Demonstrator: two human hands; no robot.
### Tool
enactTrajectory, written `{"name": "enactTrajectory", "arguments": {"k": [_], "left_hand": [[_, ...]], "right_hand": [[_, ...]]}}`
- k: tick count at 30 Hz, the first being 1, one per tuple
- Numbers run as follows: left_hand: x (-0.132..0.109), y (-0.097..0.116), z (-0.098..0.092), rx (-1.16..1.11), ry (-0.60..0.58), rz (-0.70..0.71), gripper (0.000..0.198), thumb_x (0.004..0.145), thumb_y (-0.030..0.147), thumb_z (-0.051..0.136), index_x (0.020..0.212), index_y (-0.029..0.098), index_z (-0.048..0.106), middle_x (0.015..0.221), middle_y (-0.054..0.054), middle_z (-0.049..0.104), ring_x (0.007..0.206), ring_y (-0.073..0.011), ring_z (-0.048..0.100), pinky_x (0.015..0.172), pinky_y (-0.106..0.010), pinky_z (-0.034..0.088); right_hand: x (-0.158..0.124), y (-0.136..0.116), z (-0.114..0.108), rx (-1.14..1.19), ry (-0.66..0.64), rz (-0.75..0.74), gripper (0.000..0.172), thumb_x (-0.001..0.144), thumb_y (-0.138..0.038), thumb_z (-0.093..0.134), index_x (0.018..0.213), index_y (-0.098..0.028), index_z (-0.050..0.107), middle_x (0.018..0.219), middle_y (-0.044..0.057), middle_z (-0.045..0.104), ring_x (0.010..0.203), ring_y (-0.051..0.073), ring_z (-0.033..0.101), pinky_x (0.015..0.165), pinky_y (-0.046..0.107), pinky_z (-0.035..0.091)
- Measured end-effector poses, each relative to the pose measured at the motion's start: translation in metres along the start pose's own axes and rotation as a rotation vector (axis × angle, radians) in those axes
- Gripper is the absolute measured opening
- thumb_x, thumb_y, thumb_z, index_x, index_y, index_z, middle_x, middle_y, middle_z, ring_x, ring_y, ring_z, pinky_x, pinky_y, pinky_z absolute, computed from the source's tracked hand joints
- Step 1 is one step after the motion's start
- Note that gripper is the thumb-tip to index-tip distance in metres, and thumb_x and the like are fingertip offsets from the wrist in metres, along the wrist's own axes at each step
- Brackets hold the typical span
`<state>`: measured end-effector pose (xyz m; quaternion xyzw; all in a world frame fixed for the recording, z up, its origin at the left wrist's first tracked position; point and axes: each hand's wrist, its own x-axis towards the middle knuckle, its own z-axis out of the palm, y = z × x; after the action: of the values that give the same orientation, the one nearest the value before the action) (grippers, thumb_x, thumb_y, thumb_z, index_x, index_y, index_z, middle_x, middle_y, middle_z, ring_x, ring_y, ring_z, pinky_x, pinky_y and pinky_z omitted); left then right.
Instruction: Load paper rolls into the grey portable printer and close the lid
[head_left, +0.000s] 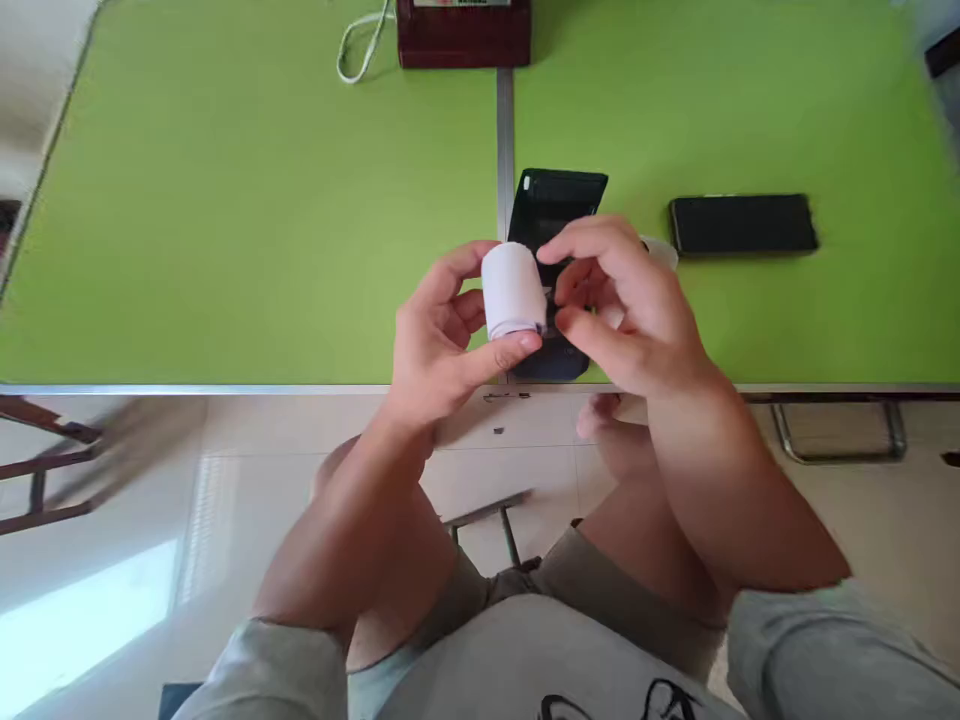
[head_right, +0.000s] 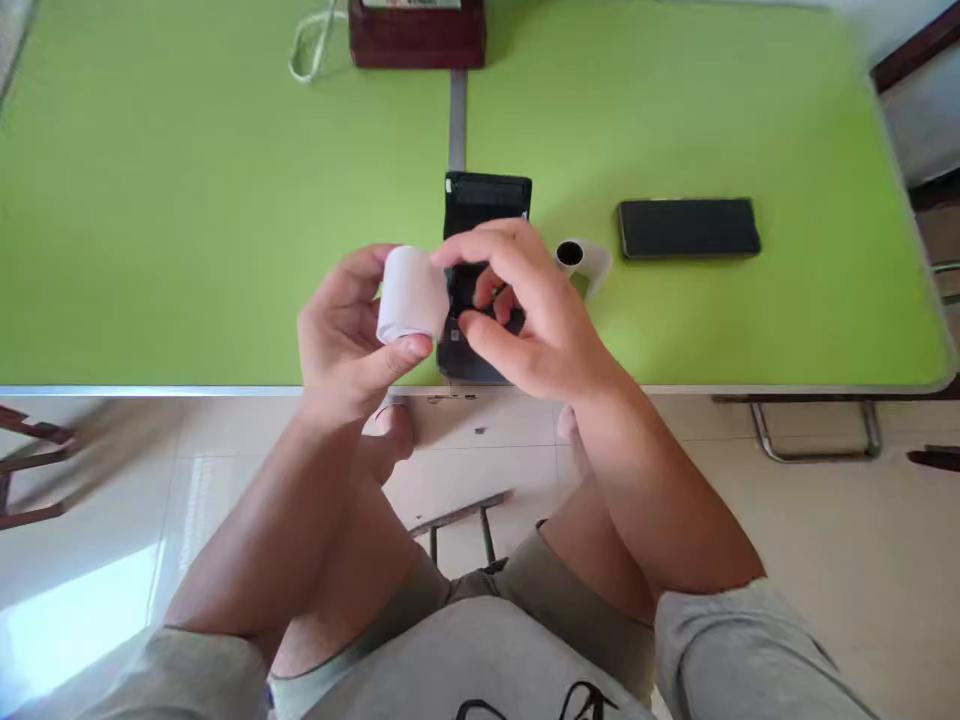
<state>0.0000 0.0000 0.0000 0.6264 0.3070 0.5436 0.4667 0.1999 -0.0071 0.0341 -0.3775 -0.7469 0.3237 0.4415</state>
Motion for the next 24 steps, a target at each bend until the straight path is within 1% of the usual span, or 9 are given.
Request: {"name": "enactTrajectory", "arguments": {"k": [1,3,4,6,8,11,16,20,24], "left_hand": [[0.0,0.001,0.0,0.012,-0.014,-0.019,0.058,0.079,0.068,0.082,0.122,0.033,0.066,0.123,0.0,0.072,0.096,-0.0215,0.078,0.081,-0.038,0.068],[0.0,0.003,0.0,0.033,-0.043,-0.054,0.062,0.079,0.076,0.076,0.121,0.031,0.066,0.115,-0.001,0.074,0.096,-0.024,0.078,0.079,-0.041,0.068],[0.0,0.004,0.0,0.042,-0.057,-0.068,0.065,0.079,0.079,0.074,0.122,0.031,0.065,0.112,-0.001,0.074,0.096,-0.0252,0.078,0.079,-0.042,0.068],[0.0,0.007,0.001,0.062,-0.086,-0.095,0.073,0.078,0.085,0.069,0.127,0.032,0.063,0.106,-0.001,0.075,0.099,-0.028,0.078,0.079,-0.043,0.068],[0.0,0.009,0.001,0.063,-0.116,-0.108,0.079,0.077,0.088,0.067,0.132,0.032,0.06,0.106,-0.002,0.075,0.102,-0.0298,0.078,0.08,-0.045,0.068],[0.0,0.011,0.001,0.05,-0.138,-0.132,0.078,0.079,0.087,0.065,0.134,0.031,0.059,0.11,-0.004,0.077,0.1,-0.0292,0.079,0.081,-0.045,0.068],[0.0,0.014,0.004,0.076,-0.085,-0.182,0.076,0.082,0.091,0.056,0.129,0.031,0.061,0.107,-0.004,0.077,0.095,-0.0272,0.08,0.077,-0.043,0.068],[-0.005,0.021,0.013,0.086,-0.041,-0.222,0.072,0.091,0.09,0.038,0.122,0.031,0.065,0.106,-0.004,0.076,0.101,-0.0288,0.078,0.08,-0.045,0.067],[-0.007,0.027,0.021,0.052,-0.038,-0.269,0.075,0.097,0.087,0.022,0.132,0.033,0.06,0.118,-0.005,0.073,0.121,-0.0329,0.073,0.089,-0.047,0.066]], "right_hand": [[0.0,-0.003,0.001,-0.082,0.005,-0.07,0.046,0.081,-0.01,0.059,0.122,-0.031,0.063,0.129,0.005,0.056,0.106,0.018,0.064,0.083,0.037,0.057],[0.001,-0.008,0.003,-0.196,0.014,-0.18,0.041,0.081,-0.011,0.062,0.118,-0.029,0.062,0.136,0.007,0.058,0.129,0.025,0.06,0.105,0.046,0.054],[0.002,-0.01,0.005,-0.227,0.019,-0.219,0.038,0.082,-0.011,0.063,0.116,-0.029,0.061,0.138,0.008,0.06,0.135,0.027,0.058,0.112,0.049,0.051],[0.003,-0.012,0.008,-0.233,0.028,-0.263,0.031,0.085,-0.014,0.068,0.11,-0.028,0.057,0.138,0.008,0.066,0.137,0.028,0.061,0.118,0.051,0.049],[0.003,-0.011,0.011,-0.194,0.047,-0.271,0.031,0.083,-0.015,0.072,0.105,-0.029,0.055,0.129,0.005,0.074,0.135,0.029,0.064,0.116,0.054,0.052],[0.002,-0.007,0.012,-0.187,0.085,-0.257,0.029,0.084,-0.014,0.072,0.103,-0.03,0.057,0.115,0.0,0.079,0.128,0.028,0.07,0.107,0.053,0.058],[0.002,-0.005,0.01,-0.202,0.195,-0.309,0.014,0.093,-0.015,0.064,0.092,-0.029,0.064,0.098,-0.001,0.081,0.107,0.022,0.078,0.096,0.045,0.064],[0.001,-0.012,0.015,-0.258,0.27,-0.363,0.012,0.093,-0.019,0.066,0.085,-0.029,0.064,0.108,-0.001,0.08,0.107,0.02,0.077,0.093,0.043,0.064],[-0.002,-0.018,0.02,-0.424,0.319,-0.227,0.013,0.099,-0.031,0.056,0.087,-0.031,0.062,0.117,0.001,0.078,0.106,0.022,0.076,0.092,0.046,0.064]]}}
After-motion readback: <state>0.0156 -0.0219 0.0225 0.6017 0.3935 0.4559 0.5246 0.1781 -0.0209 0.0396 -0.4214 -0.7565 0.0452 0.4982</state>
